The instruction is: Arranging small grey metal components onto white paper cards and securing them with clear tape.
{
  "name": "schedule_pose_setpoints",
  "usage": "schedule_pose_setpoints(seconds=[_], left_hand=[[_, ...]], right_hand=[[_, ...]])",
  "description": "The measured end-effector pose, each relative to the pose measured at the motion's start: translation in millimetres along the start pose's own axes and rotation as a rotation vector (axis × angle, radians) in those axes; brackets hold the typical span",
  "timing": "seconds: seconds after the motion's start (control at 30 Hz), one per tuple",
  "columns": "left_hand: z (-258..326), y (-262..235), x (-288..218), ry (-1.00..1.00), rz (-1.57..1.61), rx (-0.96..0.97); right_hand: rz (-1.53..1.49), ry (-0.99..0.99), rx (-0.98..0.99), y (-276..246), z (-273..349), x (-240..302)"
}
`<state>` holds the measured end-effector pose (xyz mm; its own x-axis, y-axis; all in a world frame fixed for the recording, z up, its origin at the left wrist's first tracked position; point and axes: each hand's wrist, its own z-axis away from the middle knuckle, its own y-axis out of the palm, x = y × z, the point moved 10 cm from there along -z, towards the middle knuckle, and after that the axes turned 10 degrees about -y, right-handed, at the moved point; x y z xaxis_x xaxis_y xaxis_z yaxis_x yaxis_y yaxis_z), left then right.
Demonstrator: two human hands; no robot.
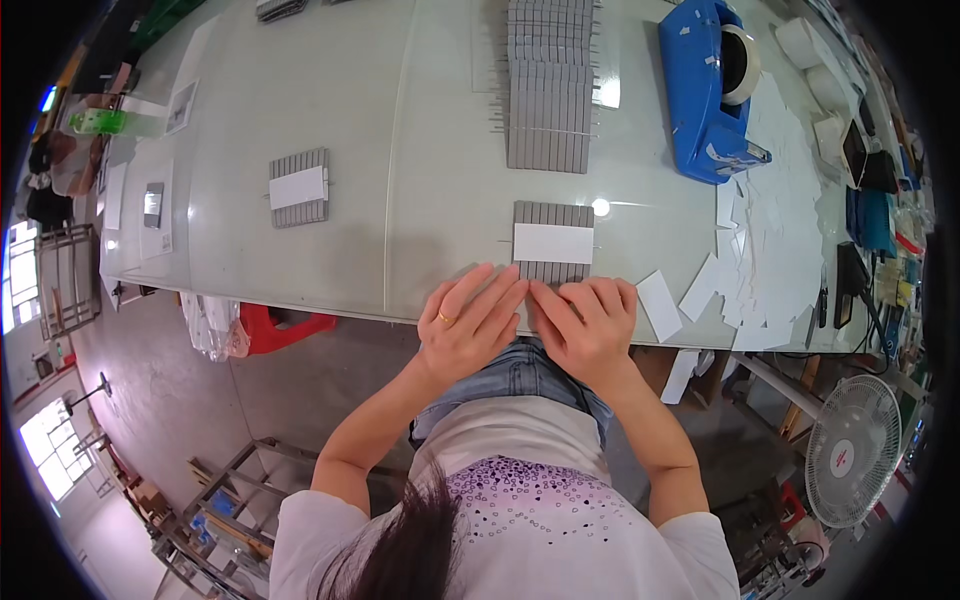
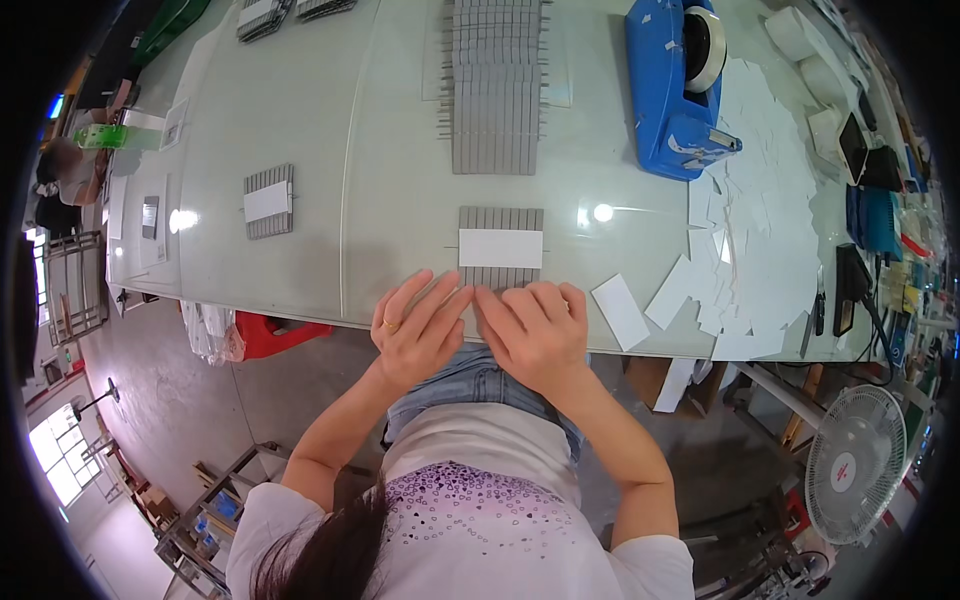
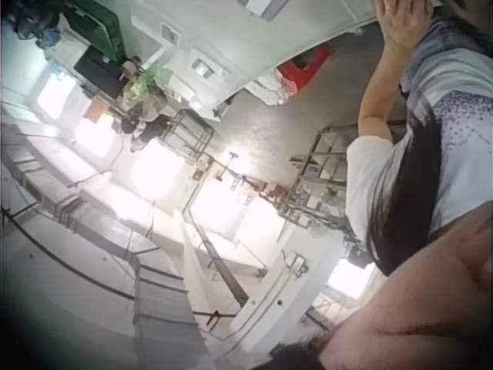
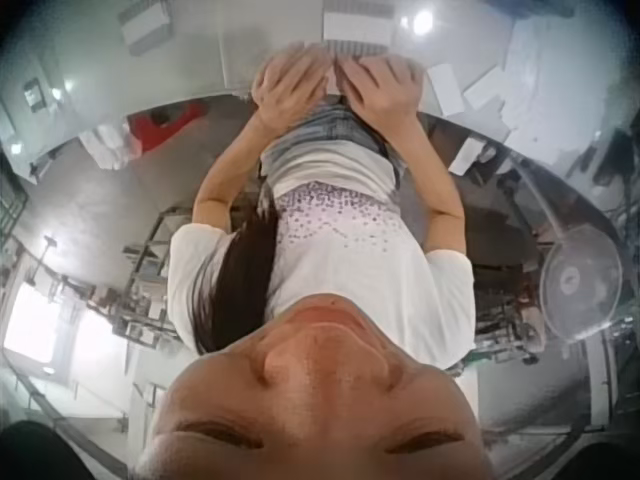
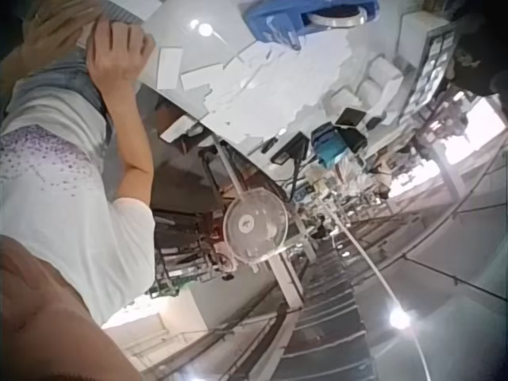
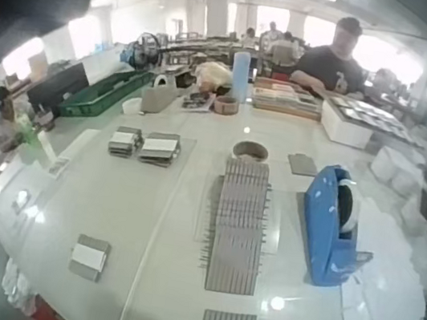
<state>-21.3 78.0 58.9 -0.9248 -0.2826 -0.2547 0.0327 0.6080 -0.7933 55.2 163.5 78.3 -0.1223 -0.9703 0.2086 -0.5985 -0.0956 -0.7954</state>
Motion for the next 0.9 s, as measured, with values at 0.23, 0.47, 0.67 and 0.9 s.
schedule_pose_setpoints(seconds=[0.23,0.47,0.67,0.9], left_hand=[[0.9,-0.4,0.2,-0.005,0.008,-0.003],[0.1,-0.9,-0.3,0.006,-0.003,-0.006],[-0.5,-3.1,0.3,-0.007,0.031,-0.020],[2.4,-5.2,1.5,0.001,0.063,-0.012]], right_hand=[[0.004,-0.004,0.001,-1.7,-0.6,0.8],[0.001,-0.003,0.000,-0.9,-0.1,0.7],[0.015,-0.008,0.011,0.4,1.1,1.7],[-0.003,-0.005,0.025,0.4,-2.7,4.3]])
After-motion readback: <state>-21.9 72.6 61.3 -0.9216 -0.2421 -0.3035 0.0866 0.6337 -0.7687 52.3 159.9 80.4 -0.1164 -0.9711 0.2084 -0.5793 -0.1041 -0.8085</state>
